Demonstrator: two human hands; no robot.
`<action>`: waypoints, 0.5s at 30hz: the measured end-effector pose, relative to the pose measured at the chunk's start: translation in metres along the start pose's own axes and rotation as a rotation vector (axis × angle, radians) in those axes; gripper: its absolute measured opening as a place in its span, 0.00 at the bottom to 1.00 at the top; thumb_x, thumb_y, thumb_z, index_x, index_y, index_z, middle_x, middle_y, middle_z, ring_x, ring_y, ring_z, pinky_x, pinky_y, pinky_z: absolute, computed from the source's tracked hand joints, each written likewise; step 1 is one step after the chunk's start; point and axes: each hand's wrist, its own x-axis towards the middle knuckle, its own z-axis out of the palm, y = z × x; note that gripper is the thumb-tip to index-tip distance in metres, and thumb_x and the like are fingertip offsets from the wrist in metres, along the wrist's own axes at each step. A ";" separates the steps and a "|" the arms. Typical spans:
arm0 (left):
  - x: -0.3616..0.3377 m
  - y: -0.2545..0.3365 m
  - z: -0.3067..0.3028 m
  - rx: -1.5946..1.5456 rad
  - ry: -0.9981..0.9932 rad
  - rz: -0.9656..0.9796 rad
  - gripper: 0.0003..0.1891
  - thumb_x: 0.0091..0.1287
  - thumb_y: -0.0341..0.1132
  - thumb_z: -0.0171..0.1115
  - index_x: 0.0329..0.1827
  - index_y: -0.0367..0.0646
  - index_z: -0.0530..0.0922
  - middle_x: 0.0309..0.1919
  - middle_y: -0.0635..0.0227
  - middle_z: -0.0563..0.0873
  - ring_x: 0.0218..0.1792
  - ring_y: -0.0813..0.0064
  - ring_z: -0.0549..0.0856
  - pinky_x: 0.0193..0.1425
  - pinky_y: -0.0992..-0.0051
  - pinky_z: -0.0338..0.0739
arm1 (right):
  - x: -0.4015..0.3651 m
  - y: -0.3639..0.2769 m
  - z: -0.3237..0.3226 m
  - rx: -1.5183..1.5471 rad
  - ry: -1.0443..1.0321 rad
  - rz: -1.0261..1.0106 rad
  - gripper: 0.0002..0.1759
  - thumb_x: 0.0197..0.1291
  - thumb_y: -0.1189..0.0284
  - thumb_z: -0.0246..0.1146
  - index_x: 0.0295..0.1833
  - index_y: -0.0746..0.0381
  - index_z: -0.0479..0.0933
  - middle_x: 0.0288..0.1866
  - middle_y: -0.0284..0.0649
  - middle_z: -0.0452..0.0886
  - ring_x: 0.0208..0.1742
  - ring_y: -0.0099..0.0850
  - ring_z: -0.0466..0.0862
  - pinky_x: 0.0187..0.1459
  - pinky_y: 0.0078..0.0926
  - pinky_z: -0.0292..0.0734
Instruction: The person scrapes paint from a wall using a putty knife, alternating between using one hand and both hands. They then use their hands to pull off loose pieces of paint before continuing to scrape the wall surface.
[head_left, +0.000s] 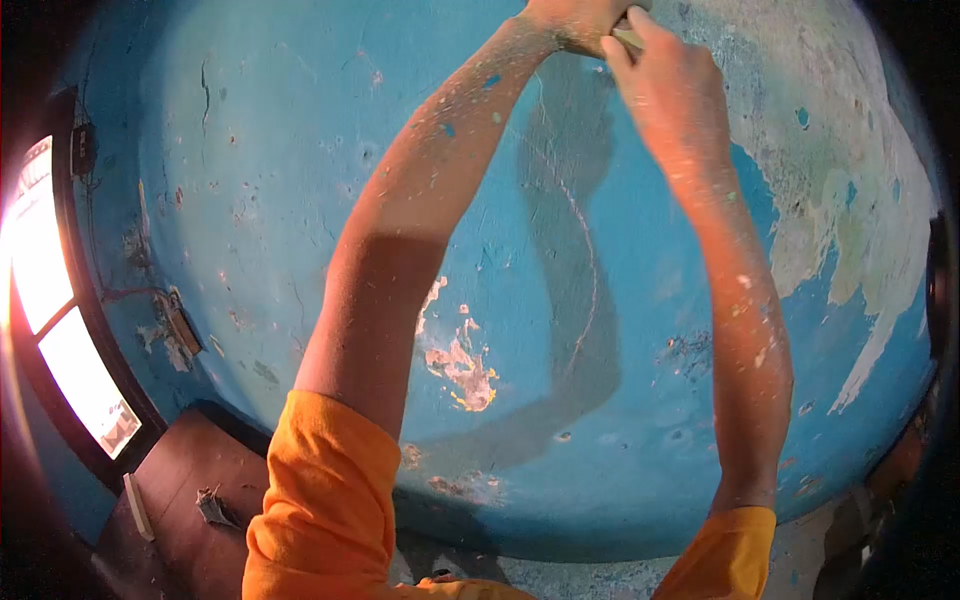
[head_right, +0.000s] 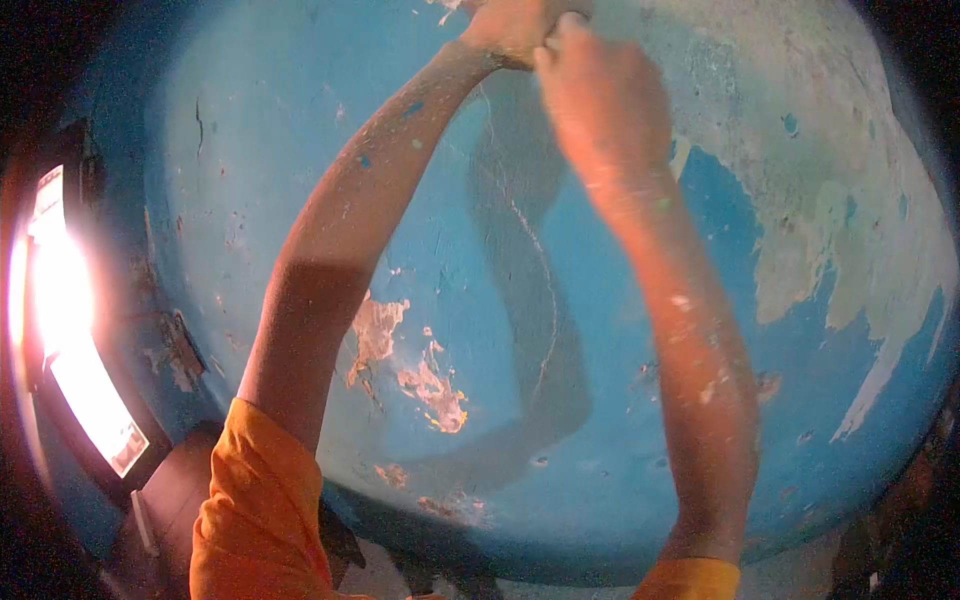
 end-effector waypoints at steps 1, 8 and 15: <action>0.003 0.008 0.006 -0.008 -0.003 -0.005 0.22 0.50 0.52 0.63 0.35 0.40 0.79 0.33 0.56 0.82 0.38 0.53 0.80 0.46 0.57 0.73 | -0.001 0.018 0.006 0.142 0.141 -0.075 0.17 0.58 0.68 0.66 0.45 0.72 0.78 0.36 0.51 0.84 0.37 0.45 0.85 0.41 0.38 0.79; 0.056 0.057 0.042 -0.009 0.205 0.040 0.19 0.54 0.47 0.63 0.39 0.39 0.78 0.35 0.54 0.83 0.41 0.53 0.82 0.58 0.57 0.71 | -0.016 0.064 -0.051 0.134 0.110 0.028 0.22 0.58 0.57 0.66 0.53 0.59 0.79 0.32 0.47 0.82 0.35 0.35 0.83 0.41 0.29 0.76; 0.062 0.071 0.037 0.021 0.076 -0.204 0.20 0.56 0.48 0.63 0.40 0.38 0.78 0.33 0.51 0.84 0.40 0.49 0.82 0.54 0.53 0.72 | 0.014 0.109 -0.057 0.100 0.004 0.001 0.25 0.58 0.53 0.67 0.56 0.55 0.80 0.45 0.39 0.85 0.47 0.26 0.82 0.50 0.25 0.75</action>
